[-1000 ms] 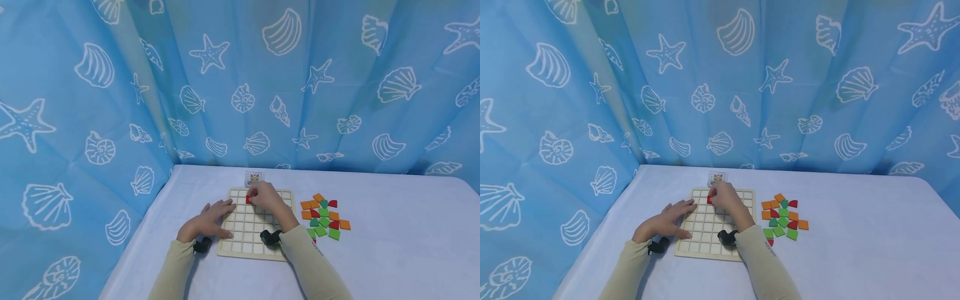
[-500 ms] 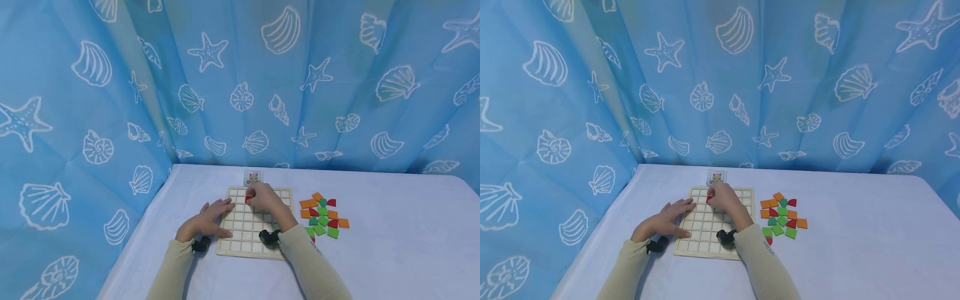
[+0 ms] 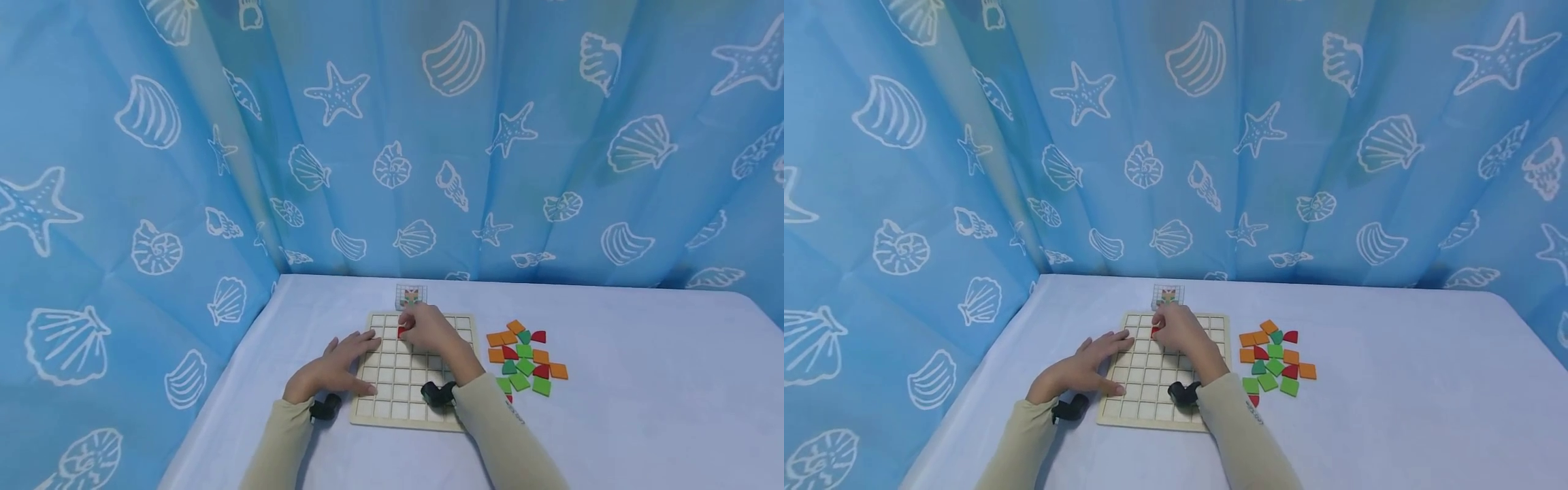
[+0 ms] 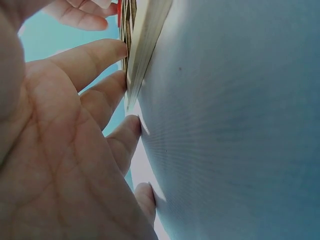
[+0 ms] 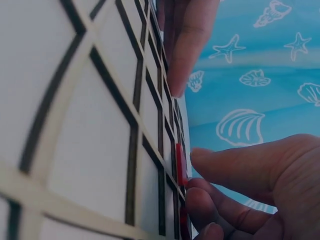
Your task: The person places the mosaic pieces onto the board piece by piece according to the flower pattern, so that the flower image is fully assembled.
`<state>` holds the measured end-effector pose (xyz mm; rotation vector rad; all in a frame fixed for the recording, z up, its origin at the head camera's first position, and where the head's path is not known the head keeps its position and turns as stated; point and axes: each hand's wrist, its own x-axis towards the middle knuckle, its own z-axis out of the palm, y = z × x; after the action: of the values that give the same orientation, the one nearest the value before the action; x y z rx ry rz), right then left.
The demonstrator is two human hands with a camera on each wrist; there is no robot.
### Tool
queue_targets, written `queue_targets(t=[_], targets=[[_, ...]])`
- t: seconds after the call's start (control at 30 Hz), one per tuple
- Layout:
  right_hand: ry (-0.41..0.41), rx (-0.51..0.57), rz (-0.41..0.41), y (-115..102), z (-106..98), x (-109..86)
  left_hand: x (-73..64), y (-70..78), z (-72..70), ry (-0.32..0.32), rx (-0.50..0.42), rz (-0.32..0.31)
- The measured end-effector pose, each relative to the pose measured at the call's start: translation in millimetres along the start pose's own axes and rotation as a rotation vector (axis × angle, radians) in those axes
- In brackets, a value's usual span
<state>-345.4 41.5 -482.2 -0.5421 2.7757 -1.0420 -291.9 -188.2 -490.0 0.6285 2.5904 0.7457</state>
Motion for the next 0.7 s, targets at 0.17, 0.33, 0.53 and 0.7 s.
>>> queue_targets(t=[0.17, 0.33, 0.53, 0.7], targets=[[0.0, 0.043, 0.01, 2.9, -7.6, -1.5, 0.5, 0.5, -1.1, -0.006, -0.001, -0.006], [0.035, 0.105, 0.029, 15.5, -19.4, -7.5, 2.3, 1.2, 1.7, -0.01, 0.0, -0.025], [0.043, 0.119, 0.036, 24.8, -27.4, -12.1, 0.3, 3.5, 3.1, -0.001, 0.015, -0.041], [0.021, 0.14, 0.029, 23.7, -28.0, -10.0, -1.0, 5.7, -1.7, -0.001, 0.0, -0.031]])
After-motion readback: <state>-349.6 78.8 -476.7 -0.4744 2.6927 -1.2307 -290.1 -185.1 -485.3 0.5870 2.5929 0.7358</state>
